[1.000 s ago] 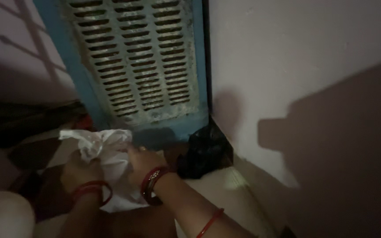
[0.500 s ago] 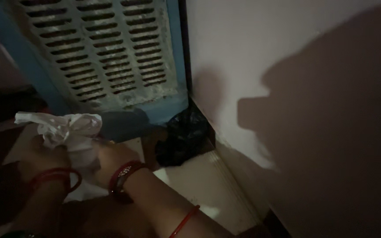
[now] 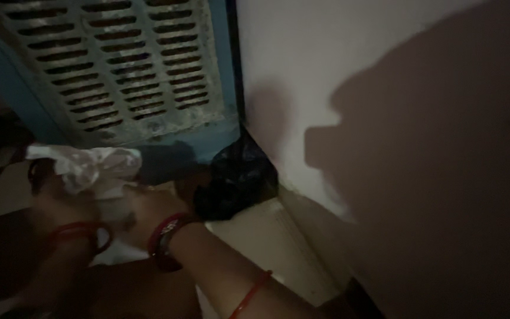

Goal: The person removes a full white trash bag from a small bin, ties it closed by hand, and then places a new black trash bag into the bin.

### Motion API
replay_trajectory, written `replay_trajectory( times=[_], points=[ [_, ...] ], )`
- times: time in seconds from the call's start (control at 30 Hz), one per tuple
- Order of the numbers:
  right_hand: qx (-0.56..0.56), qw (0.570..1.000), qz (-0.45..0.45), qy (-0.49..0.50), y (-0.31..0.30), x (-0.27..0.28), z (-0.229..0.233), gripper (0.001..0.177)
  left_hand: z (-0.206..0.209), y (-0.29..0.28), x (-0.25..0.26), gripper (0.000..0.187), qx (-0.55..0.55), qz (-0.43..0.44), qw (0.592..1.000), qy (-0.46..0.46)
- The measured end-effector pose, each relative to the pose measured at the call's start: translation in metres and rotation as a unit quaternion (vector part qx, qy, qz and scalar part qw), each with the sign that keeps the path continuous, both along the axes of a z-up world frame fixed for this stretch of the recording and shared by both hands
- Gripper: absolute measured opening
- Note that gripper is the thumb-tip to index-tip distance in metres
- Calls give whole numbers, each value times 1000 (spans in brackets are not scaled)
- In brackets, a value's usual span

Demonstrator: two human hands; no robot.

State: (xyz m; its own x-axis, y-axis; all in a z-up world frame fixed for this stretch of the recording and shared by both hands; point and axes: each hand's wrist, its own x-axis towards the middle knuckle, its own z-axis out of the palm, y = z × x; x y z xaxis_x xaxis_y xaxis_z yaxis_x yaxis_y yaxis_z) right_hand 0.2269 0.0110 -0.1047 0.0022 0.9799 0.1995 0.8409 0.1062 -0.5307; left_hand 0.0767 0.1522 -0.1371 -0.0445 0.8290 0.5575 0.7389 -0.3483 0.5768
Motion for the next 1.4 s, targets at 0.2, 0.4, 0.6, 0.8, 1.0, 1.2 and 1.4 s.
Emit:
replay_trajectory(
  times=[0.2,0.4,0.6,0.8,1.0,1.2,1.4],
  points=[
    [7,999,-5,38,-12,-14,18,72,34,-33,9,44,22,8,1000,-5],
    [9,997,20,77,-24,-32,38,74,55,-25,0,37,9,69,996,-53],
    [10,997,34,67,-19,-43,42,74,63,12,-26,31,-29,118,990,-78],
    [-5,998,27,57,-20,-44,40,70,50,84,-52,77,-102,61,991,-61],
    [-87,994,11,67,-25,-36,42,75,4,119,-58,85,-178,19,983,-37],
    [-99,994,-5,54,-25,-27,36,75,-17,96,-13,52,-141,-53,981,120],
    [-39,997,-22,69,-22,0,12,71,-45,79,59,64,-207,-128,968,64]
  ],
)
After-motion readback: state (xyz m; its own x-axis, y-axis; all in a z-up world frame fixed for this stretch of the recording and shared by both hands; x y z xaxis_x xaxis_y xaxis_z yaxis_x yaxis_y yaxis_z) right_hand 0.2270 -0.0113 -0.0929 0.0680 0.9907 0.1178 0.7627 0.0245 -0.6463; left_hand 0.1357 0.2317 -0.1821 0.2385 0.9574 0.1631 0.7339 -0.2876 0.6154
